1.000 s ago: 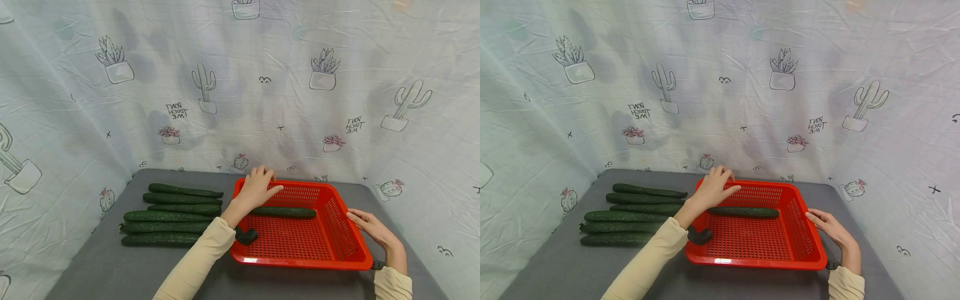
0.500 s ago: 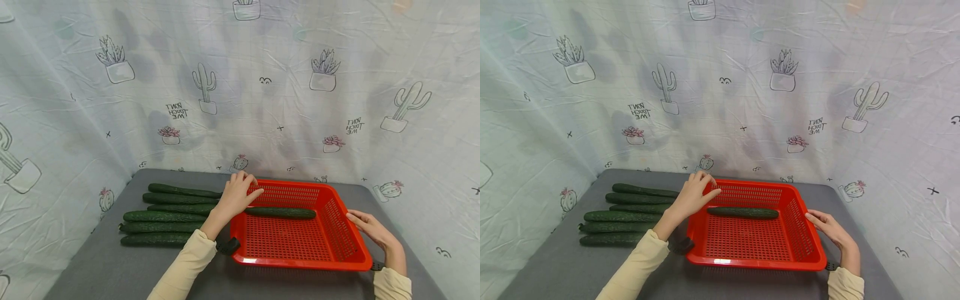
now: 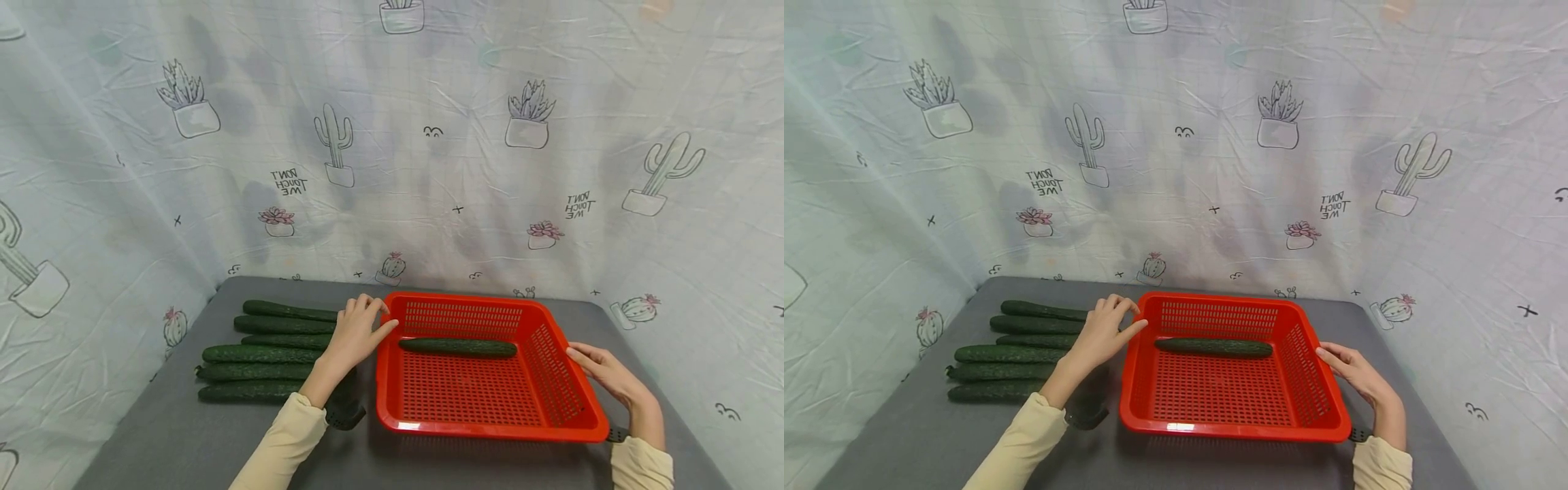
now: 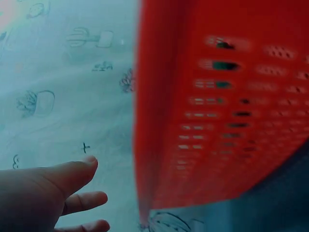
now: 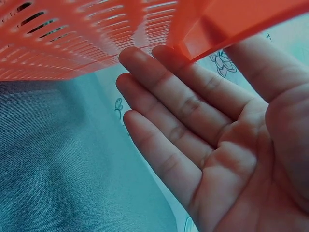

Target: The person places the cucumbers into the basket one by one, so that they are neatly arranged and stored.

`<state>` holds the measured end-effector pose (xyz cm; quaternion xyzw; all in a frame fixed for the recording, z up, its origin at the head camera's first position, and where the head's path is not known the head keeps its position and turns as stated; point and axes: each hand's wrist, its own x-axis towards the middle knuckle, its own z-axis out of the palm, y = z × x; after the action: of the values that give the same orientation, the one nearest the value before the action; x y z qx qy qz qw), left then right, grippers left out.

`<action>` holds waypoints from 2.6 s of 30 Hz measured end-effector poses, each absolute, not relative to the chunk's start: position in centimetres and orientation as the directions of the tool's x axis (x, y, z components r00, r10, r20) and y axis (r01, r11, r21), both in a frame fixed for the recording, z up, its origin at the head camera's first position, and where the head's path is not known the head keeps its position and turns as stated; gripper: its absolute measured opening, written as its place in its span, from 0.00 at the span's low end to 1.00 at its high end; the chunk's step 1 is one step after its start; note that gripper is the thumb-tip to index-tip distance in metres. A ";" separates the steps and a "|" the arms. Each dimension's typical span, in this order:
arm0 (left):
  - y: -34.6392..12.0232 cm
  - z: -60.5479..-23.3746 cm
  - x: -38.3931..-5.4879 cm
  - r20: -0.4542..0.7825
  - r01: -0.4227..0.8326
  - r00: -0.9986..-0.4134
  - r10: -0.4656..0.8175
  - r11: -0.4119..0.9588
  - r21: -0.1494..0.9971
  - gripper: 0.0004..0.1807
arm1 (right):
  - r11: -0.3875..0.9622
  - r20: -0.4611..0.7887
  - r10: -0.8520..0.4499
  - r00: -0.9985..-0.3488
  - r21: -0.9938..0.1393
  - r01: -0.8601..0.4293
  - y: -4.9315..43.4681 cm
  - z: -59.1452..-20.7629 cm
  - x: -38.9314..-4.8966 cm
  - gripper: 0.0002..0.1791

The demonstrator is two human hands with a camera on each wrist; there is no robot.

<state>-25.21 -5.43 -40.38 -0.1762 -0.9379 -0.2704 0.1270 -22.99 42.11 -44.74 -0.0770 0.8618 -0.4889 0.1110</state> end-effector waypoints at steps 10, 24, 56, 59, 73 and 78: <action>-7.3 -42.4 -24.6 0.324 0.363 -0.918 0.228 0.811 0.458 0.16 | 0.500 -0.131 -0.239 -0.962 -0.866 -0.006 42.1 -45.0 -23.1 0.28; -10.0 -44.9 -23.4 0.366 0.353 -0.910 0.196 0.829 0.434 0.20 | 0.513 -0.101 -0.238 -0.966 -0.858 -0.037 42.2 -45.2 -23.1 0.26; -17.5 -48.3 -20.0 0.273 0.350 -0.921 0.278 0.899 0.264 0.29 | 0.490 -0.074 -0.249 -0.966 -0.870 -0.059 41.9 -44.9 -23.0 0.24; -18.1 -48.4 -19.7 0.271 0.343 -0.923 0.272 0.902 0.263 0.29 | 0.490 -0.085 -0.241 -0.967 -0.871 -0.046 41.9 -44.9 -23.0 0.24; -20.7 -49.1 -18.4 0.201 0.271 -0.955 0.219 0.918 0.289 0.24 | 0.465 -0.094 -0.274 -0.957 -0.884 -0.046 41.9 -45.0 -22.8 0.26; -21.5 -49.3 -18.1 0.197 0.256 -0.959 0.205 0.923 0.286 0.23 | 0.466 -0.094 -0.281 -0.955 -0.883 -0.050 42.0 -45.1 -22.8 0.25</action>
<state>-18.14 -21.49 -49.32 -0.1180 -0.9772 -0.1563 0.0817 -22.84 42.02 -45.12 -0.0975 0.8485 -0.5075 0.1138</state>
